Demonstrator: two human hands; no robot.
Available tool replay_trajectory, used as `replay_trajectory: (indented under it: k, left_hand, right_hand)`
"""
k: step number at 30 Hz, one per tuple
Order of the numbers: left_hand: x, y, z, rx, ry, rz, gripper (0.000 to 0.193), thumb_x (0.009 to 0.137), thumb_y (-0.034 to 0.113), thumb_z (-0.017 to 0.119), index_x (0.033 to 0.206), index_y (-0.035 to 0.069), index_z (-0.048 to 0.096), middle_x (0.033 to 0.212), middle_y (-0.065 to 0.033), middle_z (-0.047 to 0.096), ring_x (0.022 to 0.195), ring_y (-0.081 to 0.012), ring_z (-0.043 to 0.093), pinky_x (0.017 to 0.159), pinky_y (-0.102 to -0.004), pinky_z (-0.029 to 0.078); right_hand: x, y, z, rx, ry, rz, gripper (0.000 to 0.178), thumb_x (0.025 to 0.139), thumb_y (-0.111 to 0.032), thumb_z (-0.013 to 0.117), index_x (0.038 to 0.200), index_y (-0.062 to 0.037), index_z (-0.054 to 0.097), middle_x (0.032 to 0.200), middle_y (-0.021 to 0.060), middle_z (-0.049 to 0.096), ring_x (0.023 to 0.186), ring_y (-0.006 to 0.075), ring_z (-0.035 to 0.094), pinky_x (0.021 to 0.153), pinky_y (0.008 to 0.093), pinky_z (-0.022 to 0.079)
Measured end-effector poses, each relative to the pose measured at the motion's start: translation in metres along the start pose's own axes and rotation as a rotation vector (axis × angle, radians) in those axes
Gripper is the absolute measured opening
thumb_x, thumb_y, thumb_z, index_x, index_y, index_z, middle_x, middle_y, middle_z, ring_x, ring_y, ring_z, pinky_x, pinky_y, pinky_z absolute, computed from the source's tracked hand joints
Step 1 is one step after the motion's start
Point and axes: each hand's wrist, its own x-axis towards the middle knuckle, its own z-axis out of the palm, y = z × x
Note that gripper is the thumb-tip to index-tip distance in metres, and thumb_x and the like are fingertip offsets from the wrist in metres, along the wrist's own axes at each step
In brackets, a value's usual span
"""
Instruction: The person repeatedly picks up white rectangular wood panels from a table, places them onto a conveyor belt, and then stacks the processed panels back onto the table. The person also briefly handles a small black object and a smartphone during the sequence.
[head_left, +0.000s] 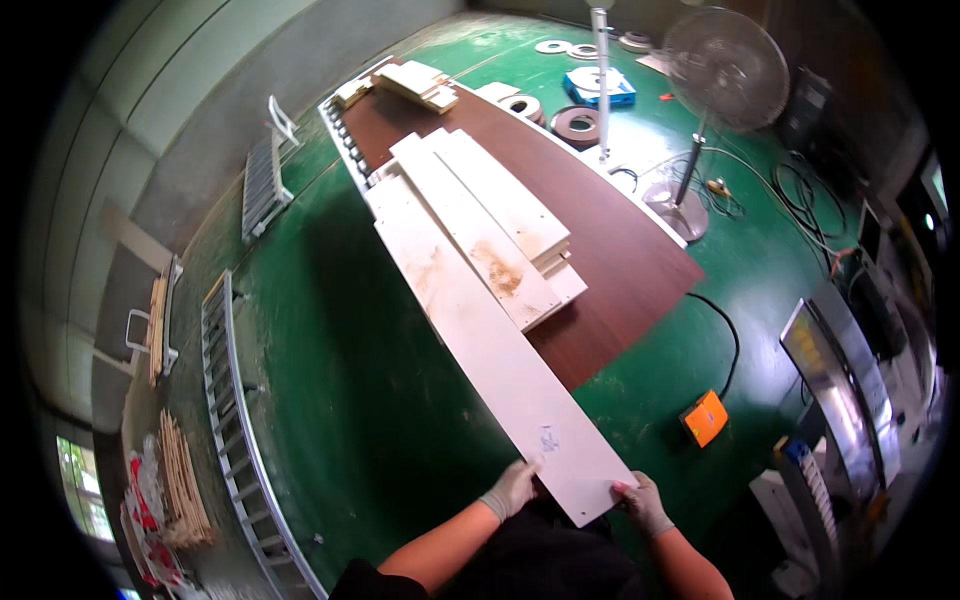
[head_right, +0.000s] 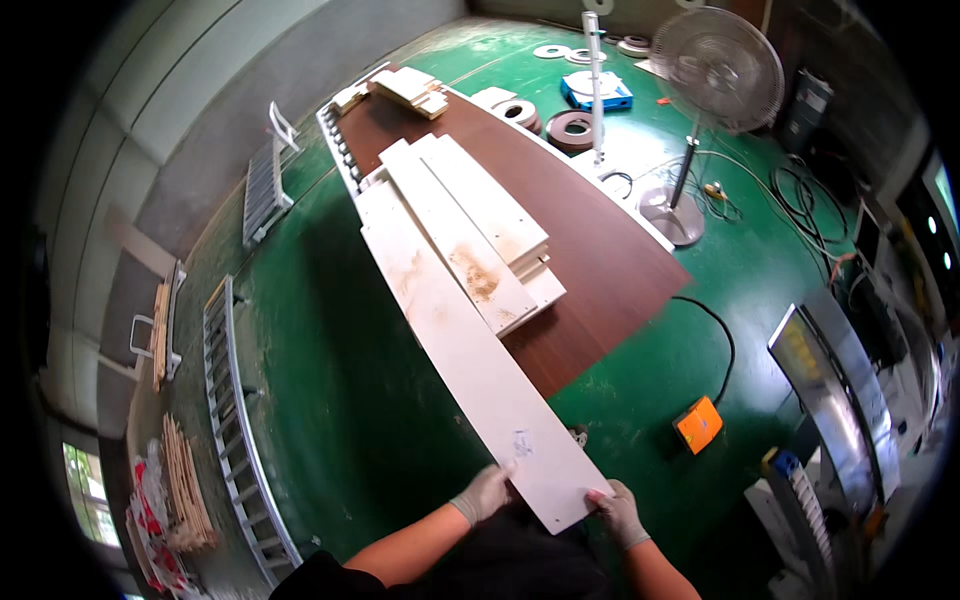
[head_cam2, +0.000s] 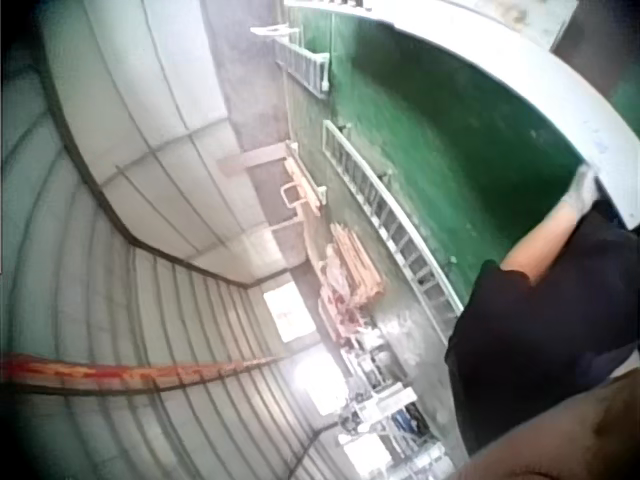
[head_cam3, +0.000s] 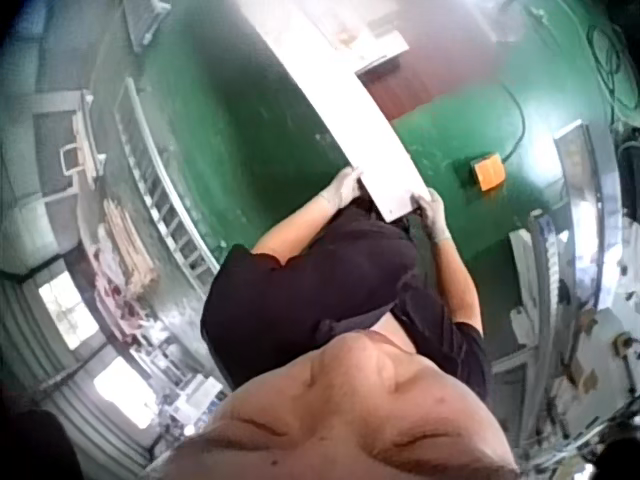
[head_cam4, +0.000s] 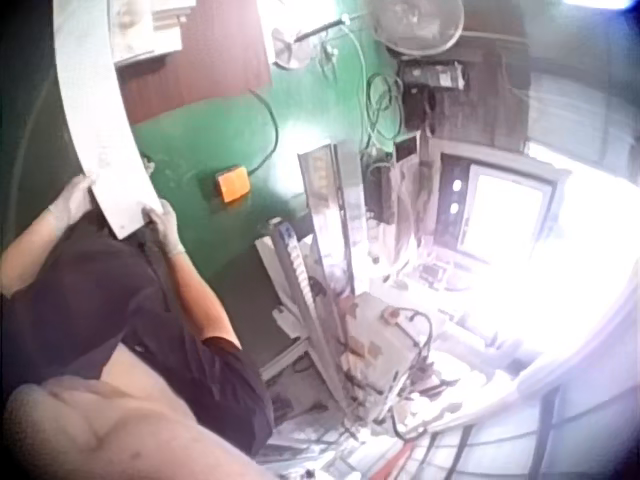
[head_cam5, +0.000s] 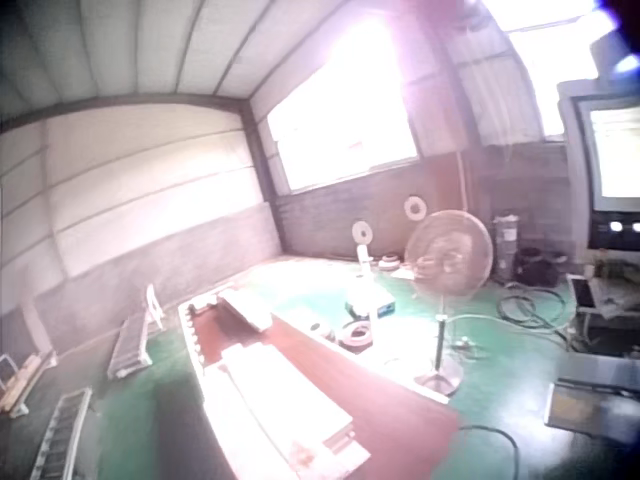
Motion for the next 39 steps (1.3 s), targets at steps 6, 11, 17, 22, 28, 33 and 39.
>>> replay_trajectory:
  k: [6, 11, 17, 22, 28, 33, 39]
  left_hand:
    - [0.061, 0.113, -0.018, -0.424, 0.015, 0.441, 0.065, 0.111, 0.05, 0.036, 0.157, 0.005, 0.047, 0.157, -0.0162, 0.055, 0.143, -0.0388, 0.052, 0.123, -0.0552, 0.039]
    - [0.084, 0.095, -0.014, -0.555, 0.274, 0.479, 0.078, 0.103, 0.071, 0.027, 0.15, 0.014, 0.054, 0.157, -0.0078, 0.05, 0.144, -0.034, 0.046, 0.122, -0.0521, 0.035]
    - [0.089, 0.047, -0.017, -0.644, -0.512, 0.389, 0.043, 0.096, 0.054, 0.059, 0.085, 0.015, 0.071, 0.076, 0.001, 0.07, 0.067, -0.018, 0.063, 0.08, -0.0405, 0.053]
    - [0.071, 0.025, 0.073, -0.586, -0.465, 0.258, 0.044, 0.096, 0.056, 0.057, 0.081, 0.015, 0.068, 0.073, 0.0017, 0.066, 0.064, -0.0177, 0.059, 0.077, -0.0384, 0.051]
    - [0.008, -0.025, 0.236, -0.21, -0.466, -0.104, 0.094, 0.096, 0.085, 0.034, 0.161, 0.017, 0.041, 0.167, -0.0107, 0.041, 0.153, -0.0339, 0.036, 0.127, -0.0523, 0.024]
    - [0.016, -0.094, 0.31, 0.021, -0.492, -0.319, 0.097, 0.095, 0.086, 0.041, 0.165, 0.018, 0.039, 0.171, -0.0113, 0.039, 0.153, -0.0366, 0.038, 0.126, -0.0568, 0.03]
    - [0.122, -0.058, 0.482, 0.349, -0.815, -0.112, 0.058, 0.111, 0.05, 0.051, 0.15, 0.008, 0.051, 0.143, -0.0118, 0.063, 0.129, -0.0306, 0.063, 0.112, -0.051, 0.051]
  right_hand:
    - [-0.088, 0.037, -0.055, -0.197, 0.247, -0.228, 0.042, 0.089, -0.02, 0.086, 0.117, 0.0021, 0.063, 0.098, 0.0089, 0.071, 0.091, 0.0187, 0.069, 0.081, 0.0353, 0.058]
    - [-0.163, -0.002, -0.052, -0.68, 0.409, -0.615, 0.041, 0.084, -0.024, 0.09, 0.107, 0.0007, 0.066, 0.09, 0.0119, 0.07, 0.086, 0.0191, 0.069, 0.079, 0.0345, 0.057]
    - [-0.224, -0.001, -0.063, -0.433, 0.613, -0.868, 0.042, 0.083, -0.023, 0.094, 0.109, -0.0031, 0.068, 0.099, 0.0083, 0.074, 0.093, 0.0202, 0.073, 0.085, 0.0331, 0.059]
    - [-0.247, 0.03, -0.117, -0.176, 0.702, -0.918, 0.058, 0.087, -0.048, 0.089, 0.113, -0.0023, 0.065, 0.105, 0.0062, 0.072, 0.098, 0.0173, 0.07, 0.088, 0.0322, 0.057]
    - [-0.244, 0.116, -0.169, 0.514, 1.398, -1.079, 0.048, 0.107, -0.054, 0.064, 0.115, -0.0063, 0.066, 0.102, -0.0001, 0.064, 0.089, 0.0093, 0.058, 0.082, 0.0301, 0.05]
    - [-0.348, 0.208, -0.163, 0.744, 1.731, -0.691, 0.056, 0.107, -0.054, 0.062, 0.118, 0.0007, 0.068, 0.109, 0.0072, 0.07, 0.097, 0.0187, 0.067, 0.091, 0.0355, 0.055]
    - [-0.416, 0.304, -0.067, 0.997, 1.837, -0.621, 0.067, 0.112, -0.057, 0.048, 0.131, 0.0049, 0.065, 0.125, 0.0127, 0.068, 0.112, 0.024, 0.067, 0.097, 0.0393, 0.054]
